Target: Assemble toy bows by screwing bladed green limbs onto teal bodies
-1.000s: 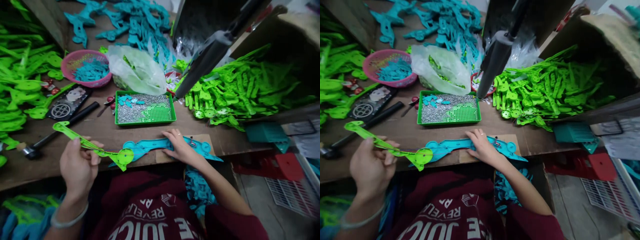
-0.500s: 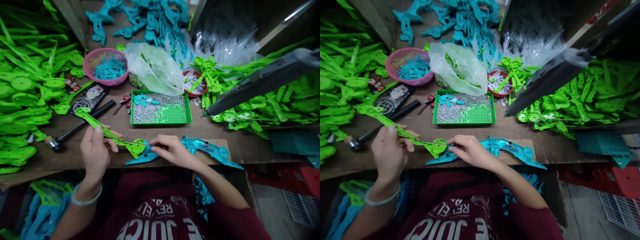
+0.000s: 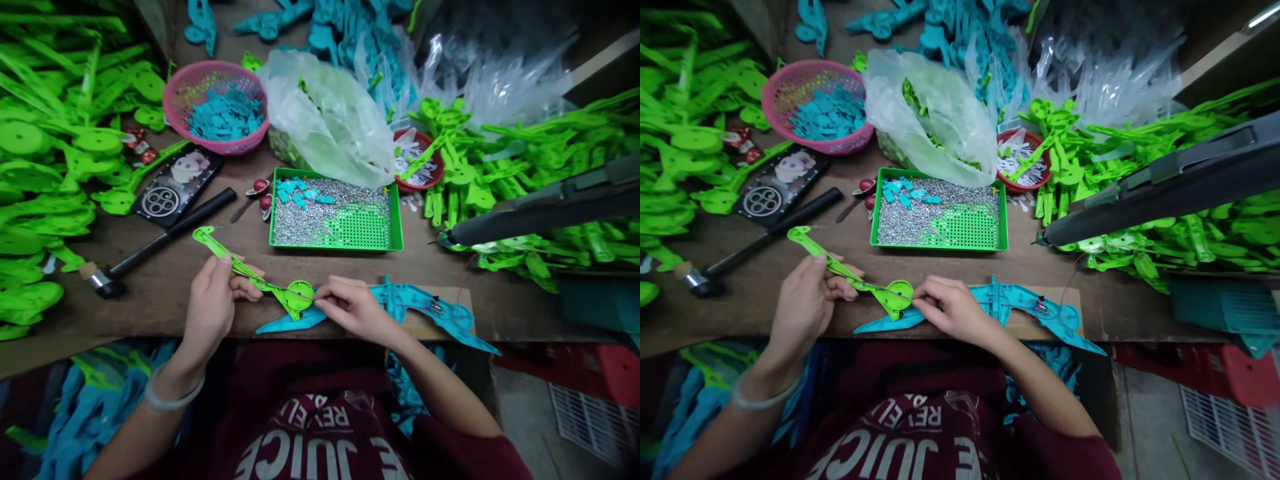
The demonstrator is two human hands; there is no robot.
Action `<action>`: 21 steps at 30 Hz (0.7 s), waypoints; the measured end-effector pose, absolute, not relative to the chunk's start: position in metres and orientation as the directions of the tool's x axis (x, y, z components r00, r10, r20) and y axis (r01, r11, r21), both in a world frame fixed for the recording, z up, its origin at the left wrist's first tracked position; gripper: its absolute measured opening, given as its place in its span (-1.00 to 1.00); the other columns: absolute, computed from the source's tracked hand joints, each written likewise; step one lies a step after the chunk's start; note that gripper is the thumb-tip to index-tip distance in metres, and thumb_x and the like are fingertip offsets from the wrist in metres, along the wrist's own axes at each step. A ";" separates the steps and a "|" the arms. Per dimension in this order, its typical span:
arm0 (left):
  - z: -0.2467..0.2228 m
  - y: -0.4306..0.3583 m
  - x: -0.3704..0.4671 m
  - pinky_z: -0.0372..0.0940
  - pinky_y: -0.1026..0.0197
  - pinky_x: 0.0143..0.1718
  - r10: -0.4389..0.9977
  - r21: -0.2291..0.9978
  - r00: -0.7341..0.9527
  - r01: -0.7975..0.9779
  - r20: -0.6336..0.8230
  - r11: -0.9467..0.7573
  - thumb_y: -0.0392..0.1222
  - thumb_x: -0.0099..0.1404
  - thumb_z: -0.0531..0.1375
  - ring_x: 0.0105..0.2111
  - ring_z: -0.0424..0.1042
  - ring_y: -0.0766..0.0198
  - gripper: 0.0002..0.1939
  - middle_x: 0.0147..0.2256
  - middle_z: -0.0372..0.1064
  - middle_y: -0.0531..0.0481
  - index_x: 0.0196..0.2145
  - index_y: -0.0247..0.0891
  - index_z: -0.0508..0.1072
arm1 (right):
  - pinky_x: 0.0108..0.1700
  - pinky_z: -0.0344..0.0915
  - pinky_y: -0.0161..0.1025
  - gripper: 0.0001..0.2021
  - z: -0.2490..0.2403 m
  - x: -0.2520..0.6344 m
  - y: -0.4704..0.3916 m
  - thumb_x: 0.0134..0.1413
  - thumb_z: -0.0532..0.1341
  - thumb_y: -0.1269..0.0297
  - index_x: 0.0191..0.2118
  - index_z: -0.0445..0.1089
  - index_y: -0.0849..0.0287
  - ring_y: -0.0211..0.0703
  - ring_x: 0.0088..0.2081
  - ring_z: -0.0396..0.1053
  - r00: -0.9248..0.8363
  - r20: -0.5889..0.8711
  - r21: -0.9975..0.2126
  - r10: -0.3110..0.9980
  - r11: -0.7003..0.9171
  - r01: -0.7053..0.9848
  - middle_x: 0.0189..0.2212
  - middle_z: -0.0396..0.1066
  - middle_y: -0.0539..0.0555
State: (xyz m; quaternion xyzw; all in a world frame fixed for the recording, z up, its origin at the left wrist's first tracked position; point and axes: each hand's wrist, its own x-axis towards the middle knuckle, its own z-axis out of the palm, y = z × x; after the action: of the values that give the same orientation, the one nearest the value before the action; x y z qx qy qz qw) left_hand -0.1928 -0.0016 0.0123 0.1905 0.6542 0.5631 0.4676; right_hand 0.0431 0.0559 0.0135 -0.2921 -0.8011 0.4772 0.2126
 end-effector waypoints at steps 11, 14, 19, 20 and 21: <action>0.009 0.000 -0.202 0.39 0.31 -0.65 0.820 0.919 -0.415 -0.215 -0.393 0.331 0.16 0.24 0.27 -0.66 0.43 0.33 -0.62 -0.43 0.56 -0.04 -0.33 -0.22 0.33 | -0.39 0.12 -0.35 -0.91 0.011 0.042 0.054 0.29 0.19 0.39 -0.25 0.45 0.21 -0.33 -0.44 0.23 -0.747 0.088 -0.875 0.659 0.410 0.258 -0.49 0.27 -0.05; 0.007 0.000 -0.201 0.39 0.33 -0.64 0.815 0.915 -0.418 -0.206 -0.402 0.346 0.18 0.25 0.26 -0.65 0.45 0.33 -0.59 -0.43 0.56 -0.04 -0.30 -0.24 0.32 | -0.37 0.14 -0.34 -0.90 0.011 0.041 0.053 0.30 0.19 0.39 -0.25 0.45 0.22 -0.32 -0.43 0.25 -0.757 0.089 -0.855 0.648 0.439 0.275 -0.48 0.30 -0.04; 0.001 -0.004 -0.202 0.42 0.31 -0.58 0.792 0.874 -0.373 -0.253 -0.484 0.415 0.16 0.31 0.20 -0.60 0.48 0.32 -0.58 -0.43 0.53 -0.04 -0.14 -0.28 0.35 | -0.37 0.15 -0.33 -0.88 0.010 0.046 0.053 0.30 0.18 0.38 -0.24 0.46 0.23 -0.31 -0.43 0.27 -0.766 0.092 -0.828 0.637 0.476 0.296 -0.47 0.32 -0.02; 0.001 -0.007 -0.204 0.44 0.29 -0.55 0.792 0.866 -0.353 -0.254 -0.498 0.431 0.16 0.33 0.18 -0.57 0.49 0.31 -0.57 -0.37 0.53 -0.07 -0.10 -0.29 0.35 | -0.37 0.15 -0.33 -0.88 0.010 0.047 0.053 0.31 0.18 0.38 -0.23 0.46 0.23 -0.31 -0.42 0.28 -0.769 0.097 -0.824 0.632 0.484 0.294 -0.47 0.32 -0.02; 0.001 -0.012 -0.208 0.45 0.27 -0.52 0.800 0.872 -0.351 -0.233 -0.487 0.430 0.16 0.34 0.16 -0.54 0.50 0.31 -0.55 -0.28 0.52 -0.09 -0.05 -0.28 0.35 | -0.37 0.16 -0.33 -0.88 0.010 0.048 0.053 0.31 0.18 0.37 -0.22 0.47 0.23 -0.31 -0.42 0.29 -0.773 0.103 -0.817 0.626 0.496 0.293 -0.47 0.33 -0.02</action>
State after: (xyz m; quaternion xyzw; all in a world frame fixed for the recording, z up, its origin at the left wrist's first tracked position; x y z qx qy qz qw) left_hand -0.2076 -0.0121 0.0008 0.2146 0.6605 0.4890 0.5278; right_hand 0.0481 0.0526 0.0099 -0.2728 -0.8420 0.4214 0.1977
